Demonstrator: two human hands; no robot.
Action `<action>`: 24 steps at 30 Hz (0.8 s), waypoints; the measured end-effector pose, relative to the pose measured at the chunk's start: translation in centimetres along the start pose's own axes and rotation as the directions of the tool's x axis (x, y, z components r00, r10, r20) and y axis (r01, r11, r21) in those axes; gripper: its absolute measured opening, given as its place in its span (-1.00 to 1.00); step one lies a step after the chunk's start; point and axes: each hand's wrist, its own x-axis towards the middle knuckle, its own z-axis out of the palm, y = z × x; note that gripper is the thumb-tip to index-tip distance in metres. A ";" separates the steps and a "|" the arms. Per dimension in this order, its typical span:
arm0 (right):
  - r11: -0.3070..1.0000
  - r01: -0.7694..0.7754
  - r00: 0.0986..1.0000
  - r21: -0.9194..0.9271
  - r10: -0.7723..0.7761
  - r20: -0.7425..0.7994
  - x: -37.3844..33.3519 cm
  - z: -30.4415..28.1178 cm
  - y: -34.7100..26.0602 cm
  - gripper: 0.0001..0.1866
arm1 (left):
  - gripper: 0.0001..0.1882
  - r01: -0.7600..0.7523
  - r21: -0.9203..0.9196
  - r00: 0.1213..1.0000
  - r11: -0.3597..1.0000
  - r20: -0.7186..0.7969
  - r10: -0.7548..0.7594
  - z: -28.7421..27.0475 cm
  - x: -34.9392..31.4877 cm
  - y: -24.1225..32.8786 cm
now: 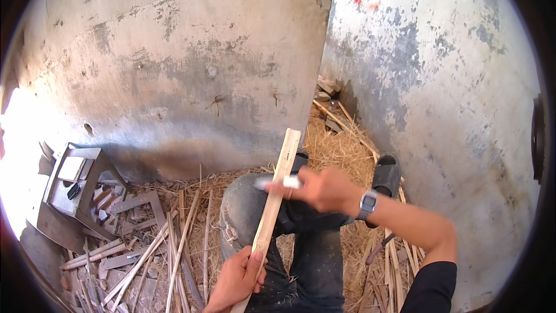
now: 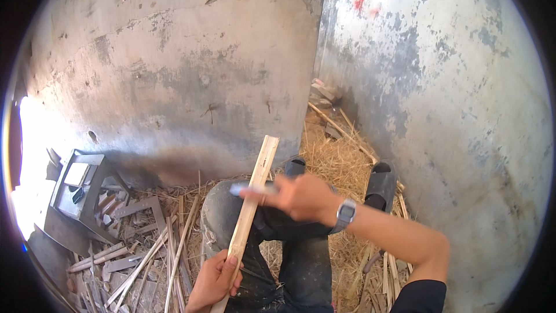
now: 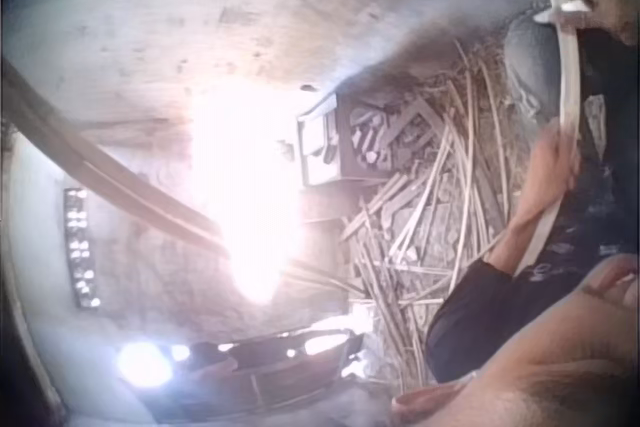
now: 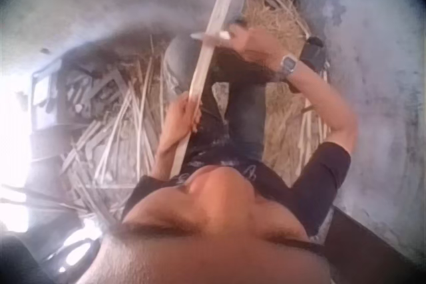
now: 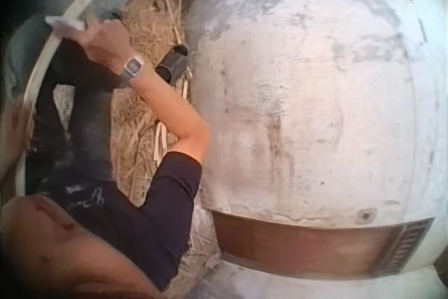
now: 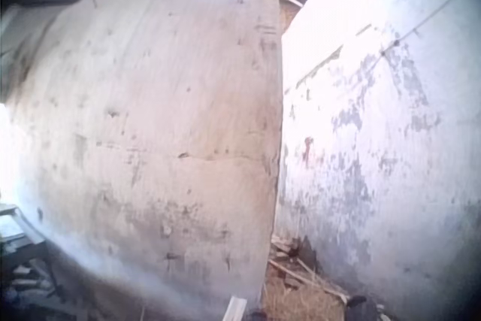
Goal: The person shapes a wooden strip by scraping and carving along its sides and edges using a knife while turning it by hand.
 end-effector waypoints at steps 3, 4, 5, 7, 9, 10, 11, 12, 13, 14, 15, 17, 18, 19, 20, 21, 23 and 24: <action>0.984 -0.174 0.969 -0.044 0.163 -0.183 0.3 -0.4 6.3 -0.22 | -0.62 -0.033 0.054 0.999 0.998 -0.028 0.034 0.3 0.1 0.4; 0.984 -0.171 0.969 -0.045 0.160 -0.186 0.1 -0.6 8.2 -0.22 | -0.62 -0.035 0.055 0.999 0.998 -0.031 0.037 0.5 0.3 0.4; 0.959 -0.258 0.944 -0.114 0.225 -0.242 0.1 -1.2 9.3 -0.24 | -0.61 -0.041 0.059 0.999 0.997 -0.014 0.041 0.3 0.3 0.4; 0.920 -0.349 0.909 -0.178 0.286 -0.302 -0.2 -0.9 9.2 -0.26 | -0.61 -0.048 0.066 0.999 0.997 0.006 0.047 -0.2 0.2 0.3; 0.978 -0.208 0.912 0.037 0.207 -0.353 0.2 0.2 5.2 -0.29 | -0.62 -0.040 0.013 0.999 0.999 0.027 0.039 -0.4 0.2 0.0; 0.990 -0.140 0.967 -0.028 0.130 -0.220 0.2 -0.1 2.3 -0.30 | -0.62 -0.030 0.005 0.999 1.000 0.016 0.030 -0.4 0.0 -0.1; 0.993 -0.070 0.995 -0.094 0.063 -0.079 0.0 -0.6 -0.5 -0.30 | -0.61 -0.040 0.031 0.999 0.999 0.003 0.040 -0.5 0.2 -0.1; 0.996 0.004 1.000 -0.087 -0.007 -0.028 -0.4 -0.6 -2.2 -0.29 | -0.60 -0.055 0.063 0.999 0.997 0.002 0.055 -0.5 0.4 0.1; 0.995 -0.025 0.998 -0.098 0.019 -0.062 -0.7 0.1 -1.3 -0.28 | -0.60 -0.057 0.065 0.998 0.996 0.015 0.057 -0.4 0.6 0.2; 0.992 -0.063 0.994 -0.108 0.052 -0.100 -1.3 1.2 0.3 -0.27 | -0.61 -0.058 0.077 0.998 0.995 0.019 0.056 -0.3 0.6 0.3; 0.972 -0.181 0.973 -0.152 0.154 -0.174 -1.1 1.7 3.9 -0.26 | -0.62 -0.047 0.092 0.999 0.995 0.008 0.047 -0.4 0.2 0.3; 0.872 -0.490 0.817 0.009 0.463 -0.343 -3.0 0.7 12.7 -0.27 | -0.61 -0.048 -0.006 0.997 0.999 0.068 0.049 -0.5 0.3 -0.4; 0.866 -0.499 0.808 0.006 0.468 -0.359 -3.8 0.1 12.9 -0.27 | -0.61 -0.039 -0.113 0.994 0.993 0.099 0.050 -0.9 0.5 -0.8; 0.862 -0.502 0.783 0.074 0.489 -0.384 -4.8 -0.3 12.8 -0.27 | -0.61 -0.051 -0.097 0.992 0.994 0.112 0.061 -1.0 0.3 -1.3; 0.859 -0.493 0.759 0.140 0.503 -0.413 -5.3 -0.5 12.9 -0.27 | -0.58 0.007 -0.254 0.989 0.967 0.143 0.031 -1.1 0.6 -2.1; 0.859 -0.497 0.754 0.128 0.500 -0.426 -5.1 -0.8 11.6 -0.27 | -0.56 0.073 -0.410 0.983 0.909 0.183 0.004 -0.8 1.0 -2.4; 0.726 -0.410 0.561 0.552 0.678 -0.475 -5.0 -0.8 5.5 -0.30 | -0.63 0.134 -0.455 0.978 0.881 0.205 -0.043 0.3 0.9 -1.1; 0.673 -0.413 0.499 0.613 0.731 -0.466 -5.4 -1.3 3.0 -0.33 | -0.68 0.189 -0.503 0.973 0.843 0.211 -0.092 1.1 0.8 -0.7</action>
